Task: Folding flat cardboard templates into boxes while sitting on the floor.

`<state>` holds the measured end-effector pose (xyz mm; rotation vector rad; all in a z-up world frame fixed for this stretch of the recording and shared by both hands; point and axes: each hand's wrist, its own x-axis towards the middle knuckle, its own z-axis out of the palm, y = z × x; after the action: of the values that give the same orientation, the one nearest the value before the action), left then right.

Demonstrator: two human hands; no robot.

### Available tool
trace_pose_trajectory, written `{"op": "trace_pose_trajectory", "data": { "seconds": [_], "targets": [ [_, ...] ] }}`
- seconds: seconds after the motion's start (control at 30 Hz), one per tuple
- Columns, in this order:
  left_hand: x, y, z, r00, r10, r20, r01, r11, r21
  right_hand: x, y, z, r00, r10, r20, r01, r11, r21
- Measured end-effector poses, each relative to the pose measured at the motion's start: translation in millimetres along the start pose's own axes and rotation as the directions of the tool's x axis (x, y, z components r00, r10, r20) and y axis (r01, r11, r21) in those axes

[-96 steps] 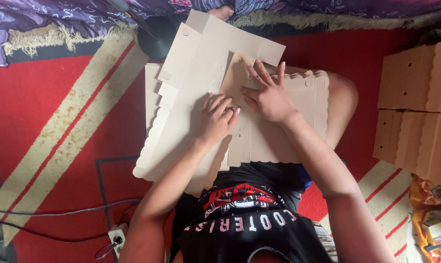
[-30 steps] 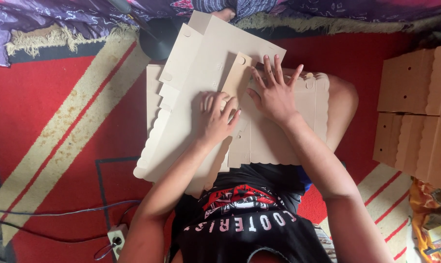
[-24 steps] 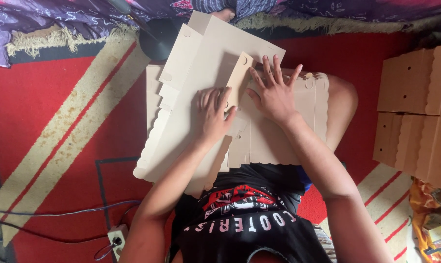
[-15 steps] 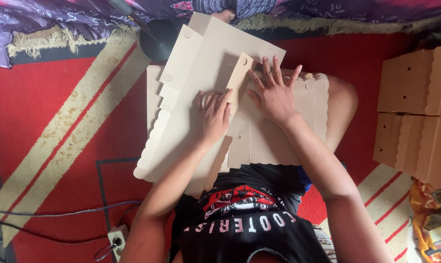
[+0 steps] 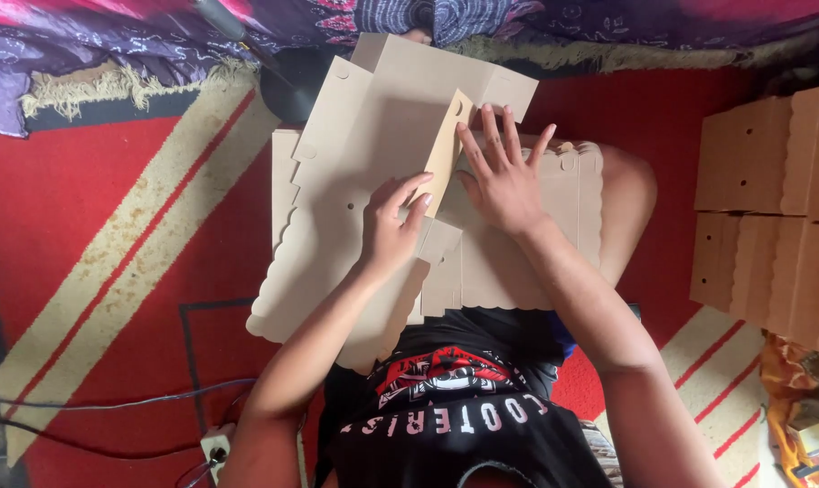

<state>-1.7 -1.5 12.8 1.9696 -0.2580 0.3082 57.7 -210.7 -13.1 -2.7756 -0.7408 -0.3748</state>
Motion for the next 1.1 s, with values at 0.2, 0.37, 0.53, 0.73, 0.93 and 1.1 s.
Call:
{"op": "trace_pose_trajectory", "data": {
  "seconds": [0.2, 0.37, 0.53, 0.73, 0.93, 1.1],
  "targets": [
    [6.7, 40.3, -10.0, 1.000, -0.004, 0.023, 0.008, 0.988, -0.151, -3.0, 10.4, 4.1, 0.952, -0.138, -0.273, 0.123, 0.990, -0.074],
    [6.5, 53.7, -12.6, 0.998, -0.046, 0.040, 0.053, 0.980, -0.192, -3.9, 21.3, 6.0, 0.865, -0.179, -0.469, 0.172, 0.983, -0.059],
    [8.9, 68.4, -11.0, 0.987, -0.092, 0.132, 0.126, 0.953, -0.275, -8.1, 30.2, 15.6, 0.784, -0.197, -0.589, 0.207, 0.977, -0.052],
    [8.9, 57.7, -11.8, 0.974, -0.157, 0.165, 0.188, 0.962, -0.198, -6.6, 31.5, -0.7, 0.779, -0.190, -0.597, 0.158, 0.982, -0.106],
    [5.8, 44.0, -13.4, 0.956, -0.240, 0.169, 0.252, 0.966, -0.053, -4.8, 32.4, -2.9, 0.830, -0.197, -0.522, 0.209, 0.977, -0.037],
    [4.0, 46.0, -27.1, 0.956, -0.236, 0.172, 0.240, 0.971, -0.004, -5.3, 31.6, -11.0, 0.838, -0.179, -0.516, 0.212, 0.977, 0.006]
  ]
}}
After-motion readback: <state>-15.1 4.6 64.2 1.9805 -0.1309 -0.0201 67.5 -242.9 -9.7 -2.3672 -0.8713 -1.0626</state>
